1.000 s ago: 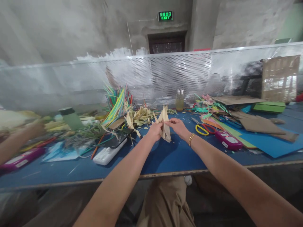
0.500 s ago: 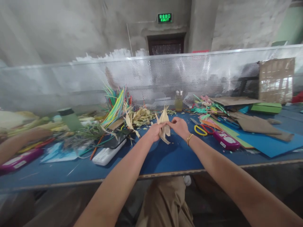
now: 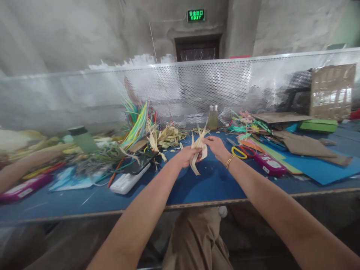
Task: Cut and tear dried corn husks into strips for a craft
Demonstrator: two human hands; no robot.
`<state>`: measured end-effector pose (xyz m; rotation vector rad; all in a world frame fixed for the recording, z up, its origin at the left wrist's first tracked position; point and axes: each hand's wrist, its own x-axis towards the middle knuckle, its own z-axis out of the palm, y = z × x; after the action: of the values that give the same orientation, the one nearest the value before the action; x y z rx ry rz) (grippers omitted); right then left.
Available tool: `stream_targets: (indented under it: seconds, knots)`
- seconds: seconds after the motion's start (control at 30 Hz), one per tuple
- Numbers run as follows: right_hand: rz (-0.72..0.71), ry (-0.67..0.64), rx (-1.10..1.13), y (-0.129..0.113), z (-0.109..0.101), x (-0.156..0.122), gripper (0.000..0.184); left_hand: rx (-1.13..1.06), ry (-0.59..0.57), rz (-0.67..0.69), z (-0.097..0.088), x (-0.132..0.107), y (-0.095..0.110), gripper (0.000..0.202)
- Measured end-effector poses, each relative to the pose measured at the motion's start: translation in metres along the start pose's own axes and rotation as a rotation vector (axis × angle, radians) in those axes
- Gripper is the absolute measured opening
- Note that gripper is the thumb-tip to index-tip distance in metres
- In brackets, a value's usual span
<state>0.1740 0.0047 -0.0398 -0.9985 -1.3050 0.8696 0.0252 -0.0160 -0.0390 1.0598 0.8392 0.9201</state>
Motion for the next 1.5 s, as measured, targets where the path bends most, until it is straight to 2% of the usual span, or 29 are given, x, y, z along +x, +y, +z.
stream_targets:
  seconds: [0.13,0.23,0.33,0.4,0.53,0.6,0.67,0.73,0.8,0.83,0.9,0.97,1.07,1.13,1.23,1.33,1.43,1.5]
  knots:
    - [0.111,0.147,0.294,0.000,-0.009,0.013,0.022,-0.002,-0.034,-0.098,0.000,-0.005,0.007,0.014]
    - [0.177,0.195,0.509,-0.005,-0.021,0.022,0.016,-0.071,0.003,-0.107,0.000,-0.006,0.011,0.022]
    - [0.261,0.119,0.617,-0.011,-0.026,0.022,0.021,-0.117,0.059,-0.088,-0.001,-0.004,0.011,0.019]
    - [0.297,0.010,0.585,-0.014,-0.022,0.017,0.026,-0.122,0.065,-0.074,-0.002,-0.003,0.010,0.016]
    - [0.300,-0.203,0.425,-0.014,-0.005,0.001,0.036,-0.117,0.016,-0.099,0.000,-0.003,0.008,0.017]
    - [0.291,-0.250,0.386,-0.011,-0.001,-0.002,0.034,-0.100,-0.040,-0.144,0.001,-0.005,0.010,0.016]
    - [0.274,-0.168,0.405,-0.009,-0.003,0.001,0.026,-0.073,-0.088,-0.184,0.003,-0.008,0.011,0.014]
    - [0.257,0.026,0.476,-0.010,-0.011,0.008,0.018,-0.053,-0.092,-0.195,0.003,-0.009,0.012,0.014]
    - [0.249,0.197,0.556,-0.014,-0.020,0.014,0.016,-0.050,-0.033,-0.171,0.002,-0.008,0.013,0.016]
    - [0.251,0.233,0.583,-0.017,-0.023,0.016,0.017,-0.056,0.010,-0.151,0.001,-0.007,0.013,0.019]
    - [0.261,0.176,0.589,-0.022,-0.024,0.015,0.022,-0.079,0.087,-0.112,-0.001,-0.004,0.014,0.029]
    - [0.272,-0.001,0.528,-0.023,-0.019,0.009,0.031,-0.104,0.109,-0.089,-0.004,-0.001,0.014,0.044]
    - [0.270,-0.263,0.375,-0.018,-0.002,-0.006,0.040,-0.111,0.058,-0.058,-0.007,0.000,0.015,0.063]
    - [0.247,-0.333,0.278,-0.011,0.009,-0.015,0.040,-0.093,0.009,-0.029,-0.005,-0.001,0.014,0.071]
    - [0.203,-0.344,0.195,-0.002,0.017,-0.021,0.037,-0.059,-0.057,0.016,0.003,-0.003,0.012,0.079]
    - [0.193,-0.337,0.218,0.001,0.017,-0.020,0.035,-0.048,-0.129,0.042,0.012,-0.005,0.011,0.080]
    - [0.212,-0.300,0.309,-0.002,0.014,-0.017,0.032,-0.060,-0.181,0.058,0.015,-0.007,0.013,0.072]
    - [0.229,-0.219,0.361,-0.007,0.013,-0.015,0.027,-0.078,-0.188,0.093,0.016,-0.007,0.012,0.061]
